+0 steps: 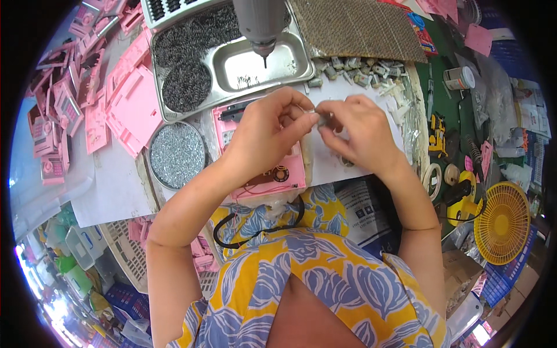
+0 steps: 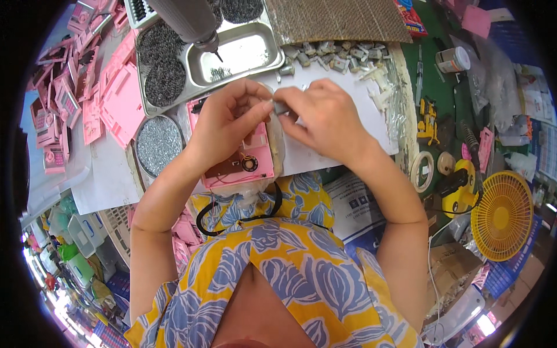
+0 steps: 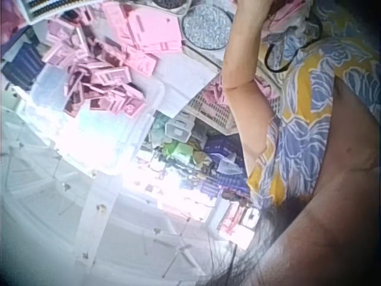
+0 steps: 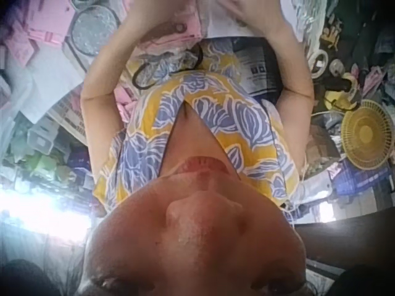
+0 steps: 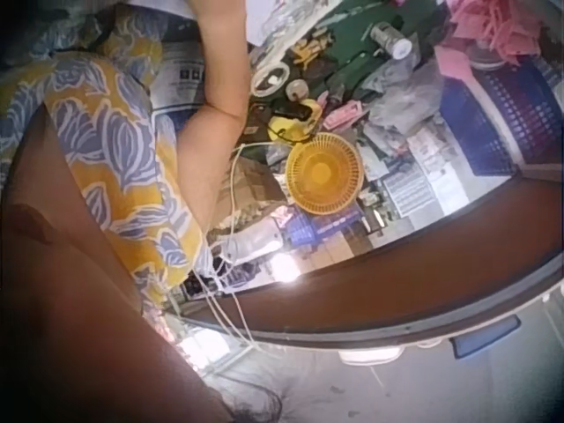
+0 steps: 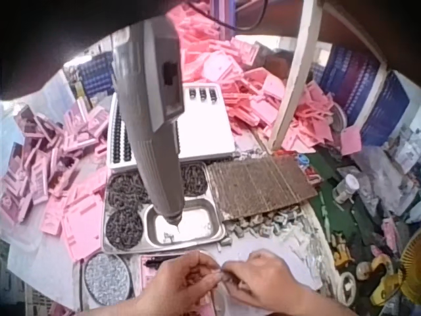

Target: Manually assemble internal electronic components into toy housings using soldering and power tools.

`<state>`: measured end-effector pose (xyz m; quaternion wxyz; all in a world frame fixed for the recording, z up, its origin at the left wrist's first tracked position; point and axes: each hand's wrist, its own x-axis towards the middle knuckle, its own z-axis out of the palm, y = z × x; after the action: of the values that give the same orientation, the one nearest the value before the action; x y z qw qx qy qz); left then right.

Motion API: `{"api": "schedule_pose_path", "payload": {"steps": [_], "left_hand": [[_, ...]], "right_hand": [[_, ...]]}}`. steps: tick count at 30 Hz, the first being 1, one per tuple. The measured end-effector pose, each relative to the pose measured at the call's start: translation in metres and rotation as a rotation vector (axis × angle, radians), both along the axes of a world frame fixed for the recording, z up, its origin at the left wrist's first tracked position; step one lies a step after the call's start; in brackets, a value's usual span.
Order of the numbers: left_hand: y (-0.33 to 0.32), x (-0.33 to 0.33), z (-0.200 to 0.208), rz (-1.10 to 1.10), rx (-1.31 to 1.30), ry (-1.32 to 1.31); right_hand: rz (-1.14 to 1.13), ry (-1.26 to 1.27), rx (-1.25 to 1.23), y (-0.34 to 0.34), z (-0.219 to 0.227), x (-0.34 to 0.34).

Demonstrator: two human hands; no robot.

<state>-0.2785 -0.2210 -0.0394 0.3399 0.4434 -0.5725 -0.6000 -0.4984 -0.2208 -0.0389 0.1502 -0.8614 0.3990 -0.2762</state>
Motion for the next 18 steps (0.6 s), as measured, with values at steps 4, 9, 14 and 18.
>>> {"api": "schedule_pose_path", "payload": {"steps": [4,9,14,18], "left_hand": [[-0.01,-0.001,0.014,-0.116,0.061,0.04],[-0.008,-0.009,0.017,-0.174,-0.227,-0.12],[-0.025,-0.018,0.026,-0.319,-0.131,-0.122],[-0.083,-0.028,-0.002,-0.075,-0.889,-0.448]], "right_hand": [[-0.065,-0.343,0.254,0.014,-0.002,-0.002],[-0.191,-0.874,0.656,0.029,-0.013,0.002],[-0.319,-0.789,0.53,0.033,-0.017,-0.008],[-0.332,-0.976,0.581,0.028,-0.022,-0.025]]}}
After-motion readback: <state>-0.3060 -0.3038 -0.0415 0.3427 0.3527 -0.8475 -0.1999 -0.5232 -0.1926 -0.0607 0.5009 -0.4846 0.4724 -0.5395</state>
